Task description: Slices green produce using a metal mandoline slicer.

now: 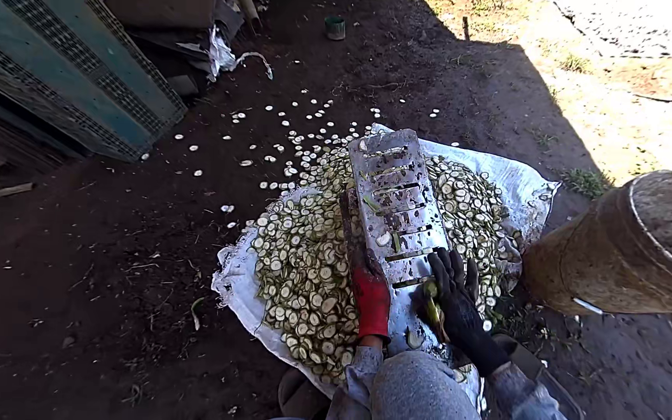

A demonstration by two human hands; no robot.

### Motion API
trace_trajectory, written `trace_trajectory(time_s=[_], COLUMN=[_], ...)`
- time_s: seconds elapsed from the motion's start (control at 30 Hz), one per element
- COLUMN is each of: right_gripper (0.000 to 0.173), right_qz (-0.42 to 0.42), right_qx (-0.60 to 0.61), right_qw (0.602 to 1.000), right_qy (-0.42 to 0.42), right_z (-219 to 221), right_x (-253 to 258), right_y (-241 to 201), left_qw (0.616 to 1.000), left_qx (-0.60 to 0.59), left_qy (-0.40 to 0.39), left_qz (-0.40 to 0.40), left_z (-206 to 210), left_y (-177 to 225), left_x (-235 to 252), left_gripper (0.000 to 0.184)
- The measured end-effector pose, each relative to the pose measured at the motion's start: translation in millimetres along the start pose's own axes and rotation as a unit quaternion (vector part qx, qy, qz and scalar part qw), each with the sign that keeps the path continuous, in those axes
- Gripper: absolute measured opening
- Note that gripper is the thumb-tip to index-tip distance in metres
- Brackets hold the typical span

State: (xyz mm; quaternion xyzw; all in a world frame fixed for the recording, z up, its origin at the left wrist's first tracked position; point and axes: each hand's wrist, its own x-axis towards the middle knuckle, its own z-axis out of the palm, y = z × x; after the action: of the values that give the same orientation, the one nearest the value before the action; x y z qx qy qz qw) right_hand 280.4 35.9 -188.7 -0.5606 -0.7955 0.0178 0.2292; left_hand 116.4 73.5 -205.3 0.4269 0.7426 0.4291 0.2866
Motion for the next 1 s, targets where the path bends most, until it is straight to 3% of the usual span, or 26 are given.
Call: trace_trajectory(time_s=[0.1,0.17,0.37,0.47,0.57,0.63,0.73,0.8,0.9,1.0], right_gripper=[0.088,0.104,0.122,0.102,0.084,0.079,0.046,0.039,0.040,0.067], right_qz=[0.012,-0.005,-0.018,-0.057,-0.105,-0.124,-0.156,-0.164,-0.179,-0.196], right_qx=[-0.004,0.004,-0.008,0.006,0.046,0.086,0.152,0.186,0.222,0.192], right_qw=[0.999,1.000,0.999,0.998,0.993,0.988,0.975,0.968,0.958,0.958], right_qy=[-0.040,-0.020,0.048,-0.005,0.006,0.018,0.049,0.029,-0.023,-0.079], right_z=[22.3,34.1,31.6,40.3,47.5,43.3,24.8,10.6,12.1,28.1], right_x=[102.6,150.2,155.8,171.7,172.7,127.5,12.7,-23.3,29.4,137.1], right_y=[14.5,18.4,0.9,-10.5,-12.5,-10.7,-11.0,-9.1,3.8,21.7], left_qw=[1.000,1.000,0.999,1.000,0.999,1.000,1.000,1.000,1.000,0.999], left_qx=[-0.011,-0.017,-0.027,-0.022,-0.030,-0.021,-0.001,-0.003,-0.022,-0.034], left_qy=[-0.004,-0.002,0.009,0.008,0.003,-0.001,0.004,0.014,0.002,-0.001], left_qz=[-0.001,0.000,0.017,0.010,0.021,0.016,0.018,0.024,0.017,0.007], left_z=[-0.3,-2.7,-2.2,-0.1,-2.3,-3.6,-2.2,0.2,1.5,0.0], left_y=[0.4,0.2,-3.3,-6.1,-6.2,-5.3,-4.7,-4.5,-5.3,-5.3], left_x=[1.9,4.1,9.1,7.2,7.2,6.2,2.3,0.6,-1.7,1.0], left_gripper=[0.048,0.048,0.046,0.047,0.046,0.046,0.046,0.046,0.046,0.046])
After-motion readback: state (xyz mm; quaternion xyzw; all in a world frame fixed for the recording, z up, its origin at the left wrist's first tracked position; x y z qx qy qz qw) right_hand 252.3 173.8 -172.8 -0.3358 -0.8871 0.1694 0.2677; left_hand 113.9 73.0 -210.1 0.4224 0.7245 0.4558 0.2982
